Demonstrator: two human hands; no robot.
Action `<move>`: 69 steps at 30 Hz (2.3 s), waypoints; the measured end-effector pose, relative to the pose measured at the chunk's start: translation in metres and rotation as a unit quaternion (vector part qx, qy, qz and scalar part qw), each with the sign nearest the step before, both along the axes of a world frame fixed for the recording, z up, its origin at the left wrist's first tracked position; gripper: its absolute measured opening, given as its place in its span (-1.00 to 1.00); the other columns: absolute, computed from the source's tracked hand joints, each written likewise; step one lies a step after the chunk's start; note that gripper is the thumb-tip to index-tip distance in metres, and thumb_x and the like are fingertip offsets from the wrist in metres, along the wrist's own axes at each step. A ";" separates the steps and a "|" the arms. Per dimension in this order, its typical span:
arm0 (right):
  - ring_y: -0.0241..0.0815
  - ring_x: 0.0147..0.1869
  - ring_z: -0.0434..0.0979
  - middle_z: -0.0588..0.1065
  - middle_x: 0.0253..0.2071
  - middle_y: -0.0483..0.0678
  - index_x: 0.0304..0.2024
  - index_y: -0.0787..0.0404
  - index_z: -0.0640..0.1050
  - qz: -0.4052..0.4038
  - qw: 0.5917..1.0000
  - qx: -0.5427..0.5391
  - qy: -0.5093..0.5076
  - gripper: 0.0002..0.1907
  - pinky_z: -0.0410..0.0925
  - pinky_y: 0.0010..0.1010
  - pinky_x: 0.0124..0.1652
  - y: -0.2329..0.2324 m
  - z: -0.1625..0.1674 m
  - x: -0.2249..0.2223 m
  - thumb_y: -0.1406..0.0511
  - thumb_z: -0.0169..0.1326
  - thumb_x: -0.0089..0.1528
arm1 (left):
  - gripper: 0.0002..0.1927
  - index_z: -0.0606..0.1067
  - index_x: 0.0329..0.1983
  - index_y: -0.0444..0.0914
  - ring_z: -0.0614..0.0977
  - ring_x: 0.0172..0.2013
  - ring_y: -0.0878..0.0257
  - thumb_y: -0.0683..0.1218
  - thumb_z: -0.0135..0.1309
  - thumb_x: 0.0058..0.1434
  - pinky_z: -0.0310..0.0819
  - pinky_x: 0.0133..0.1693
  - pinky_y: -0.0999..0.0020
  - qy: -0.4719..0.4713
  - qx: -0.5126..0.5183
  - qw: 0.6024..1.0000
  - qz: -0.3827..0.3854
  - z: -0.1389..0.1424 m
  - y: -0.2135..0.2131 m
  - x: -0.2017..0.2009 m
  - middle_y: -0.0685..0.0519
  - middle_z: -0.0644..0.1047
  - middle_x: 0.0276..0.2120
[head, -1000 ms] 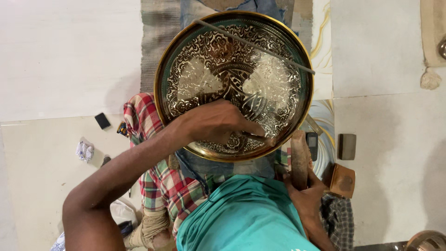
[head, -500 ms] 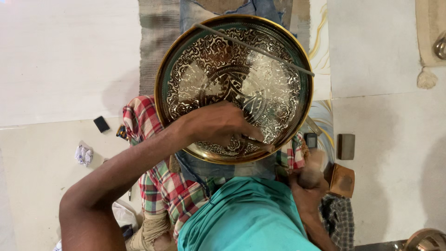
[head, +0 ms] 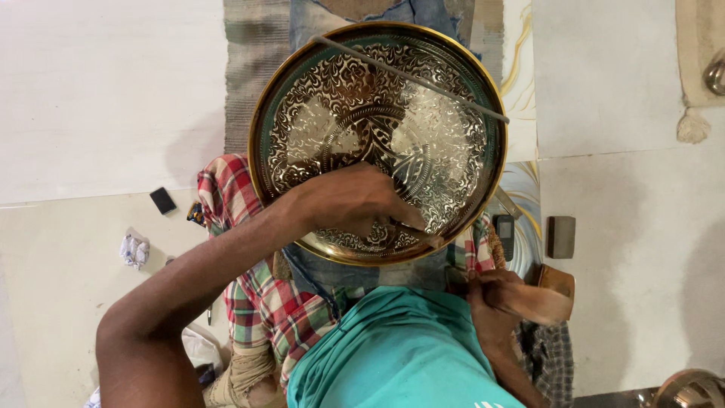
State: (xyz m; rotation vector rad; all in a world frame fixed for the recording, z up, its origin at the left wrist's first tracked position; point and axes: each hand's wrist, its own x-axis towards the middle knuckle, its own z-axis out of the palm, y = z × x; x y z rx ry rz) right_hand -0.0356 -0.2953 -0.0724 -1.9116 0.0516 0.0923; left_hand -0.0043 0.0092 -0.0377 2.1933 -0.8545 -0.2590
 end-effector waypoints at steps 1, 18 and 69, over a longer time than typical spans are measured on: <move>-0.12 -0.36 0.45 0.47 -0.39 0.04 -0.21 0.37 0.53 0.031 0.992 -0.106 -0.068 -0.65 0.34 -0.33 -0.32 0.000 0.000 0.001 0.33 0.34 0.05 | -0.16 0.55 0.20 0.08 0.55 -0.57 0.08 -0.41 0.08 -0.18 0.35 -0.52 0.10 -0.005 -0.014 1.000 -0.002 0.000 0.000 0.000 -0.02 0.58 -0.55; -0.23 -0.27 0.51 0.52 -0.30 -0.01 -0.17 0.41 0.52 0.004 0.984 -0.160 -0.080 -0.65 0.39 -0.43 -0.30 0.009 0.006 0.011 0.36 0.36 0.10 | -0.32 0.60 0.05 0.00 0.57 -0.58 0.03 -0.37 0.08 -0.17 0.34 -0.53 0.05 -0.014 -0.015 1.000 -0.008 0.005 -0.003 0.003 -0.05 0.58 -0.54; -0.17 -0.26 0.56 0.58 -0.34 -0.01 -0.27 0.33 0.61 0.015 0.992 -0.104 0.070 -0.83 0.43 -0.37 -0.18 -0.008 -0.001 -0.008 0.37 0.30 0.14 | -0.28 0.59 0.10 -0.20 0.64 -0.46 -0.05 -0.36 0.15 -0.27 0.48 -0.42 0.08 -0.007 -0.097 0.993 0.067 0.007 0.006 -0.011 -0.13 0.66 -0.32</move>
